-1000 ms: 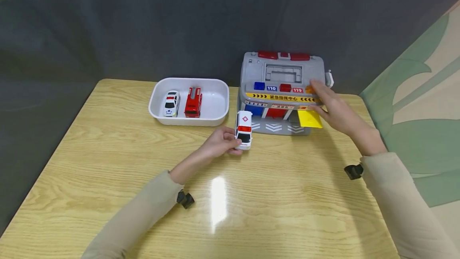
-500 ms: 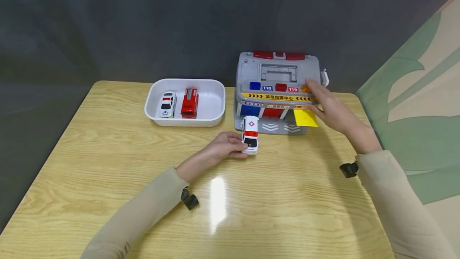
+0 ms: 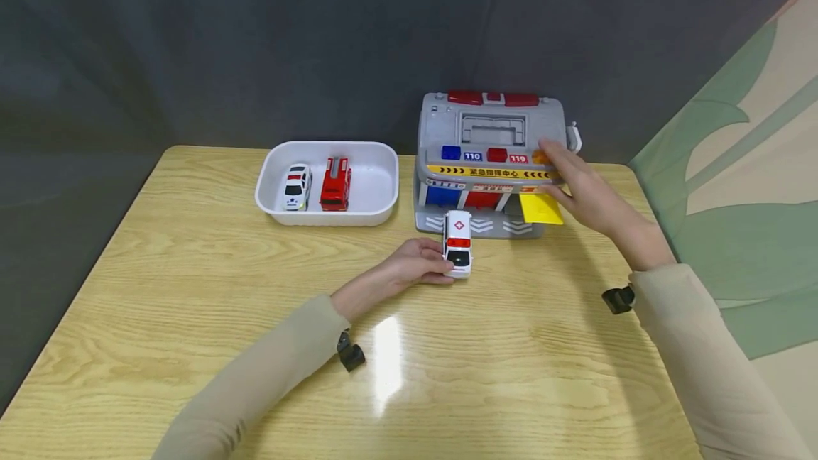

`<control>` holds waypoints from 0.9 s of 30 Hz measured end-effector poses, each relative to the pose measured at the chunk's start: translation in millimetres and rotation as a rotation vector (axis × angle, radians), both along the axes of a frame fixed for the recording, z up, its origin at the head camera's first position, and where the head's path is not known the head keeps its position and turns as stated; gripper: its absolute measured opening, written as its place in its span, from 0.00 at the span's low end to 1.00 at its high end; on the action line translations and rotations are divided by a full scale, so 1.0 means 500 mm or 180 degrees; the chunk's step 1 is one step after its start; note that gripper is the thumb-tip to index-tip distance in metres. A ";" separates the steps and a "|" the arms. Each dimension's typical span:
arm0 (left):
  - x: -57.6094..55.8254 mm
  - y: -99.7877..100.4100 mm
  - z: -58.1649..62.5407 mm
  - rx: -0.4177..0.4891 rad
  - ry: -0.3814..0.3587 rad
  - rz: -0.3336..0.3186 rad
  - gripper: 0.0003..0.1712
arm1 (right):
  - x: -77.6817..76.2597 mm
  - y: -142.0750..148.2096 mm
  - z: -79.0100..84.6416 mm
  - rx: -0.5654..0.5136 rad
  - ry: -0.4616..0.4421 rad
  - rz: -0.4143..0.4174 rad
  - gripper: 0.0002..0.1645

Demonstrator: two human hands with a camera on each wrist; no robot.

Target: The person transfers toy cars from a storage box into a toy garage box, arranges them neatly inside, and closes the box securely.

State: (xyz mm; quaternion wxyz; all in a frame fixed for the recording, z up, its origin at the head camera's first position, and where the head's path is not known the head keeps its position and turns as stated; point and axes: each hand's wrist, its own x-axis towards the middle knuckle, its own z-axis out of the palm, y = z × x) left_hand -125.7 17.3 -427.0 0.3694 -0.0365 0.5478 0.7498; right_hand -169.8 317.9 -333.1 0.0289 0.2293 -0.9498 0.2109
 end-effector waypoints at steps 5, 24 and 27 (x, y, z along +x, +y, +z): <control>0.002 0.017 -0.009 0.0062 -0.0007 -0.0076 0.21 | 0.001 0.003 -0.002 -0.0004 0.0040 0.0008 0.47; -0.002 0.096 -0.008 0.0010 0.0054 -0.0225 0.23 | 0.003 -0.003 -0.001 -0.0022 0.0024 -0.0071 0.46; -0.004 0.117 -0.008 0.0015 0.0070 -0.0224 0.22 | 0.004 0.003 -0.001 -0.0090 0.0043 -0.0059 0.45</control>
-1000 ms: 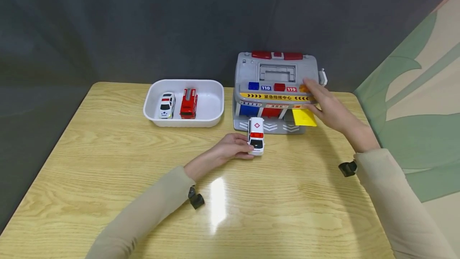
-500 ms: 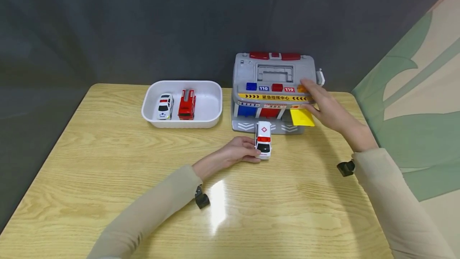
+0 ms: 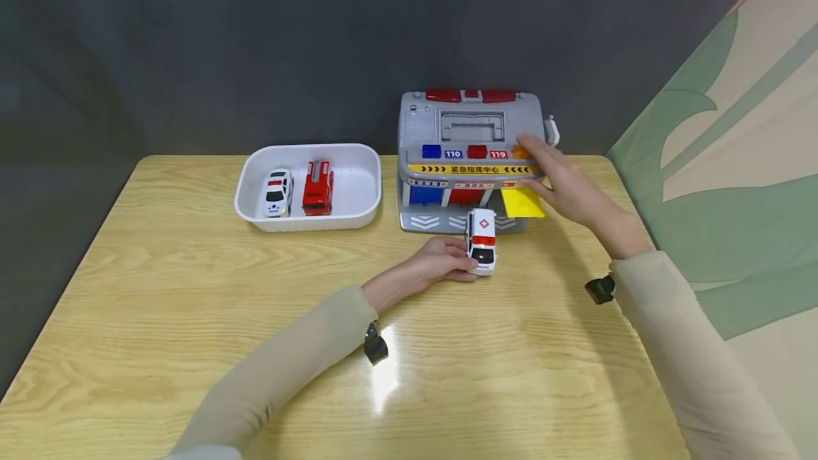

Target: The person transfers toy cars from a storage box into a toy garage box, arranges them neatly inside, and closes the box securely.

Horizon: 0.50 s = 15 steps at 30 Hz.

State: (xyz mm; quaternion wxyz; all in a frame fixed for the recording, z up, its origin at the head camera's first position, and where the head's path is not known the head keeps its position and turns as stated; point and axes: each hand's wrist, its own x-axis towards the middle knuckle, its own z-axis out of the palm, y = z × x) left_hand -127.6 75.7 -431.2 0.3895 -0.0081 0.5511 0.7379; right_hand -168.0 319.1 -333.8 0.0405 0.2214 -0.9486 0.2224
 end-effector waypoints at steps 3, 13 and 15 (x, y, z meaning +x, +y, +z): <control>-0.003 0.014 0.001 -0.0004 -0.0008 0.0036 0.21 | -0.002 0.007 0.001 -0.0174 -0.0042 0.0103 0.45; -0.007 0.043 0.011 -0.0121 0.0027 0.0019 0.22 | -0.006 0.038 0.000 -0.0391 -0.0116 0.0120 0.45; -0.011 0.048 0.010 -0.0129 0.0001 0.0006 0.22 | -0.008 0.039 -0.001 -0.0404 -0.0081 0.0108 0.45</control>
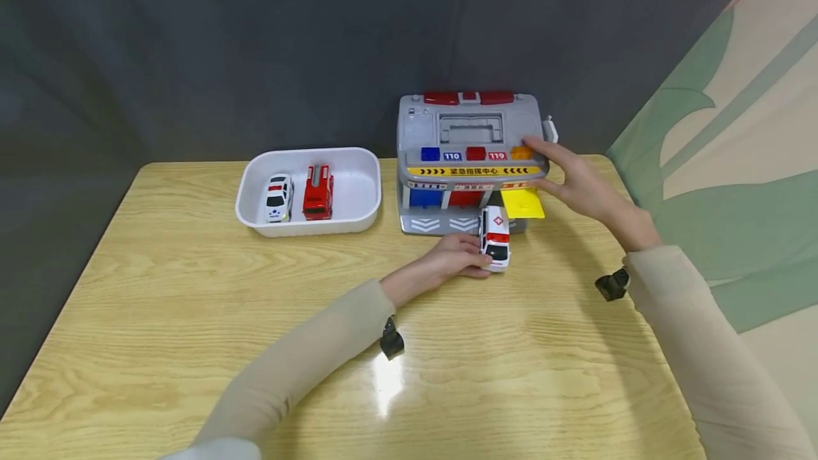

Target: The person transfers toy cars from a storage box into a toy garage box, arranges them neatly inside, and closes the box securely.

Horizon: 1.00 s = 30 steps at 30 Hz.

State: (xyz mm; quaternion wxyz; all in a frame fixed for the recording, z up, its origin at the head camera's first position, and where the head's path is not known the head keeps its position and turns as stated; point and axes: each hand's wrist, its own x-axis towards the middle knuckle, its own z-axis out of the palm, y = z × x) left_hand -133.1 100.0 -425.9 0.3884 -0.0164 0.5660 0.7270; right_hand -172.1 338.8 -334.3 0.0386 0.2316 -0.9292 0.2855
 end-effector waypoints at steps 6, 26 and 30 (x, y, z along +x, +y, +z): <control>-0.005 0.024 -0.009 -0.0055 0.0078 -0.0056 0.22 | -0.002 0.001 -0.001 0.0011 0.0092 -0.0065 0.43; -0.018 0.052 -0.003 -0.0061 -0.0105 -0.0008 0.24 | 0.001 0.009 -0.005 0.0058 0.0120 -0.0132 0.44; -0.024 0.056 -0.002 -0.0064 -0.0169 0.0031 0.25 | 0.002 0.007 -0.002 0.0081 0.0164 -0.0156 0.43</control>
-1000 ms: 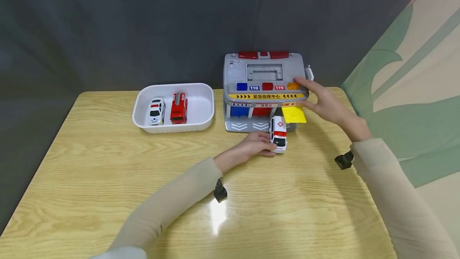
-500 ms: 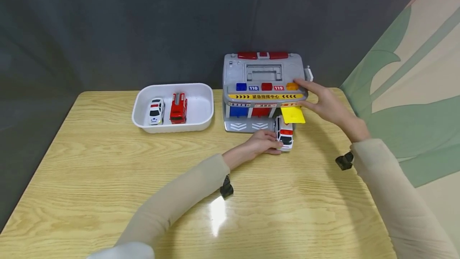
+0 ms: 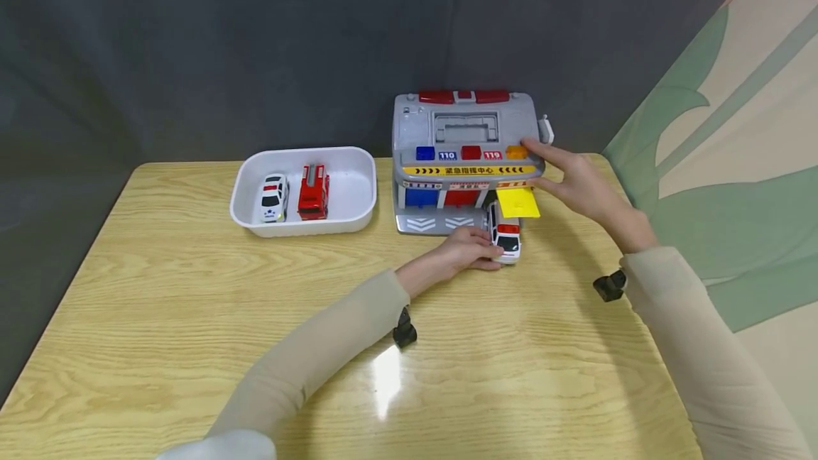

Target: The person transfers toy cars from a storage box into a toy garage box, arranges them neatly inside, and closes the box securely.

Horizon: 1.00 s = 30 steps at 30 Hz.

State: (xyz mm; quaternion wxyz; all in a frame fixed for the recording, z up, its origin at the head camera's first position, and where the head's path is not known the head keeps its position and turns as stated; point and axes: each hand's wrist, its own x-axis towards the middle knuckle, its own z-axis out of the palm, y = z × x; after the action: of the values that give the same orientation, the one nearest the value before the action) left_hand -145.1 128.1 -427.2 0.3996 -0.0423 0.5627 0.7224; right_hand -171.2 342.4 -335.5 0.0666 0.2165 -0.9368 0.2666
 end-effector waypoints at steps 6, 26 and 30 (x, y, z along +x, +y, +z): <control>-0.004 0.007 0.003 0.0136 -0.0115 0.0126 0.22 | 0.002 -0.003 0.001 -0.0015 0.0054 -0.0012 0.43; -0.021 0.010 -0.002 0.0041 -0.0048 0.0250 0.05 | 0.003 -0.006 -0.006 -0.0092 0.0017 -0.0056 0.43; -0.025 0.007 0.000 -0.0071 0.0039 0.0136 0.06 | 0.003 -0.005 -0.005 -0.0091 0.0030 -0.0048 0.43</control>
State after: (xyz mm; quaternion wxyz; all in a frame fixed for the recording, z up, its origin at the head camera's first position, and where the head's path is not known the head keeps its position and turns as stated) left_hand -157.4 131.7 -427.0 0.3802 -0.0543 0.5721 0.7247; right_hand -169.9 339.8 -337.9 0.0761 0.2098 -0.9342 0.2784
